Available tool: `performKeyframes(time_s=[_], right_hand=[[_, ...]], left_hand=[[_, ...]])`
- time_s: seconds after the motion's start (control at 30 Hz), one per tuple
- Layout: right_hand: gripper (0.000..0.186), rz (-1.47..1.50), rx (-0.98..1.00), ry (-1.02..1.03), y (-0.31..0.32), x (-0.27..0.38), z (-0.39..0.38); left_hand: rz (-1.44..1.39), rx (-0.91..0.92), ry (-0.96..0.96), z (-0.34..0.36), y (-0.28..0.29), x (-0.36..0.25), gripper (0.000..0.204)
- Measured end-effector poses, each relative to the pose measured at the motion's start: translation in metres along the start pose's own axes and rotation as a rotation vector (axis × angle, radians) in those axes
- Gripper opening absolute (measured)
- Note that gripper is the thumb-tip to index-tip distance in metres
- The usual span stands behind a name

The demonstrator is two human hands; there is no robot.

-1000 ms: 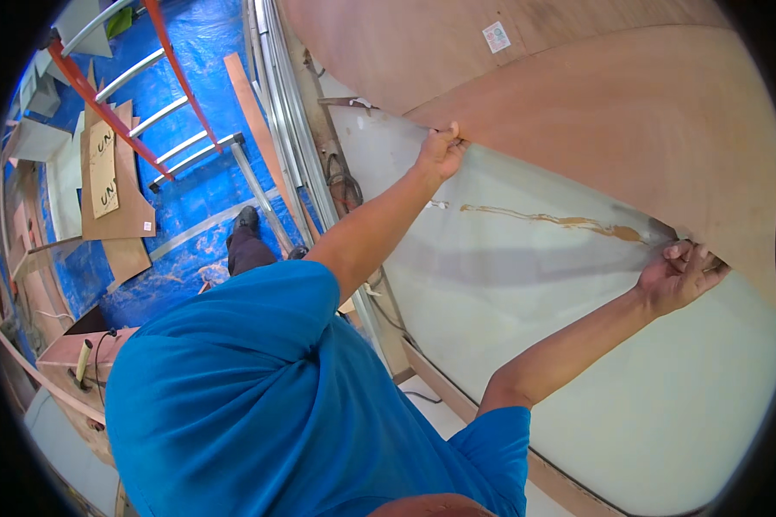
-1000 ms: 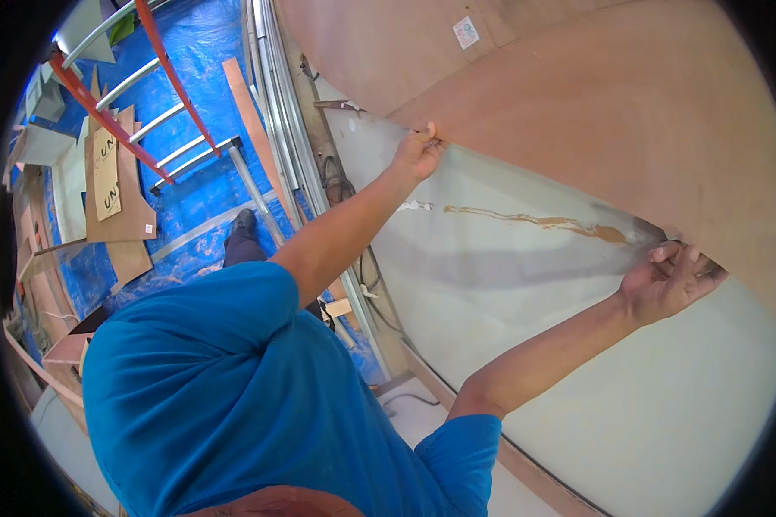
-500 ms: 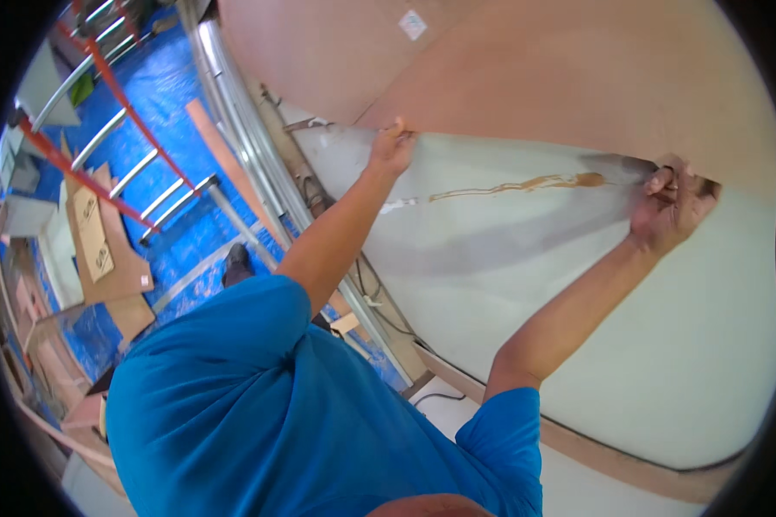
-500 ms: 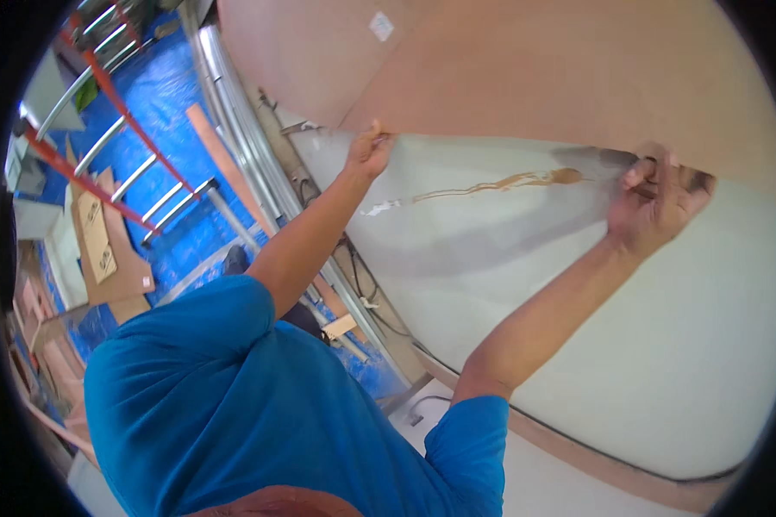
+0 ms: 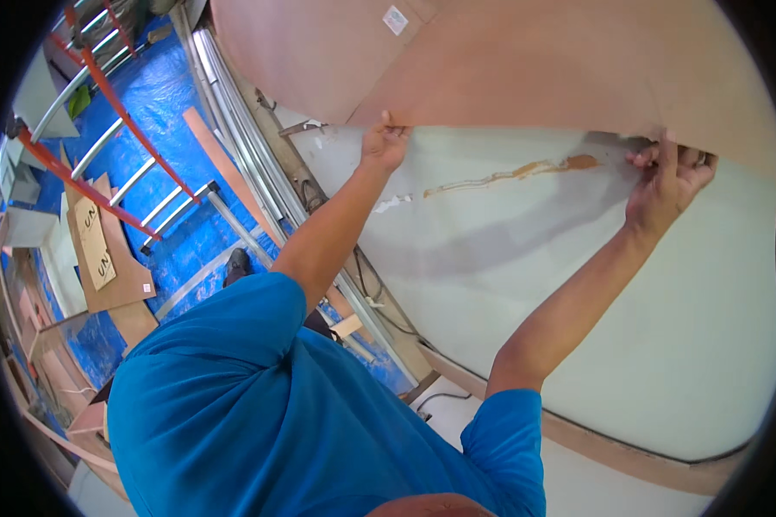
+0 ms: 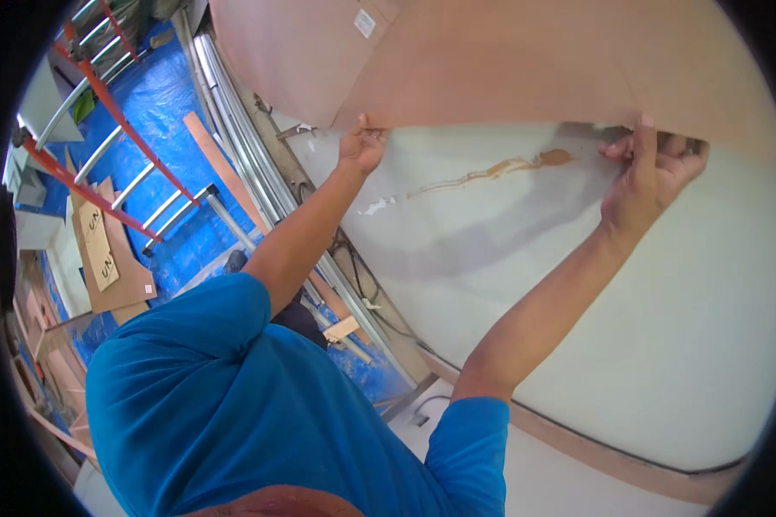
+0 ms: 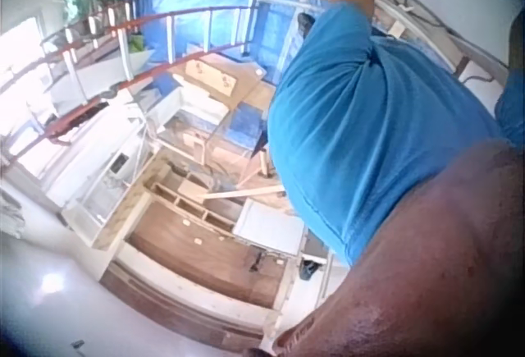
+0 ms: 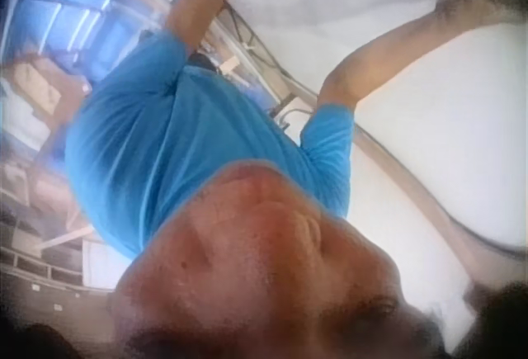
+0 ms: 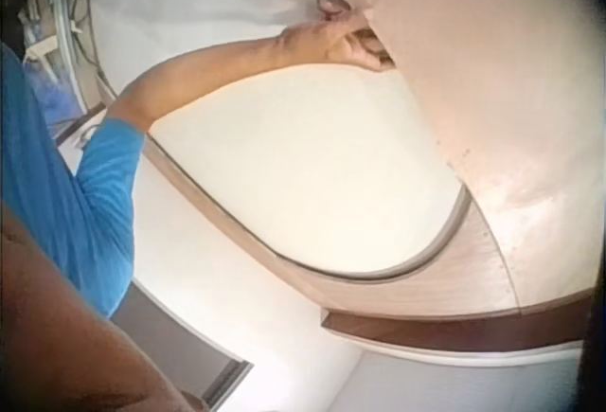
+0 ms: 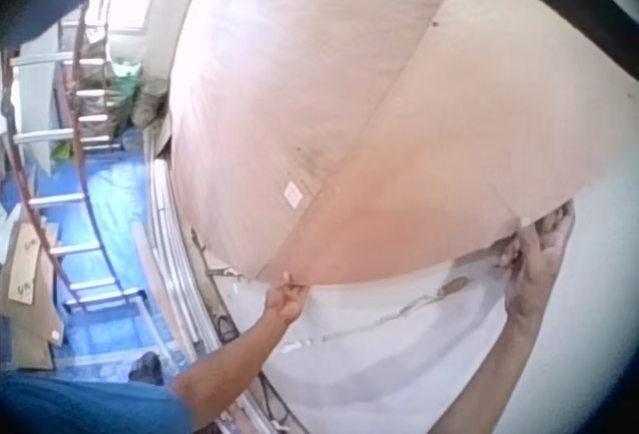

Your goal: The person aligns and installs thin wooden panels and trim pieces onto a wall, pressing the panels into place and fitting thin strips of wood into gaps by hand.

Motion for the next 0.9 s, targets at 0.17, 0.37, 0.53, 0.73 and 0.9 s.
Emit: performKeyframes(time_s=[0.17,0.37,0.53,0.73,0.9], right_hand=[[0.053,0.044,0.015,-0.068,-0.009,-0.002,-0.004],[0.047,0.382,0.102,-0.142,-0.001,-0.008,-0.002],[0.042,0.030,0.143,-0.073,-0.002,-0.008,0.003],[0.061,-0.309,-0.010,0.011,0.021,0.010,-0.022],[0.043,-0.526,-0.054,0.137,0.074,-0.010,-0.095]], left_hand=[[0.050,-0.032,-0.072,-0.021,-0.012,-0.009,0.042],[0.154,-0.106,-0.004,-0.007,0.007,-0.034,0.060],[0.214,-0.060,-0.079,0.021,0.019,-0.051,0.064],[0.247,-0.247,0.006,0.006,0.033,-0.037,0.069],[0.364,-0.336,0.082,0.024,0.100,-0.030,0.076]])
Point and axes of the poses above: each hand's wrist, its own z-axis towards the middle knuckle, its own y-axis out of the back of the hand, x = y × z, the point moved 10 cm from there along z, towards the middle knuckle, and after that the axes turned 14 degrees about -x, right-handed, at the moved point
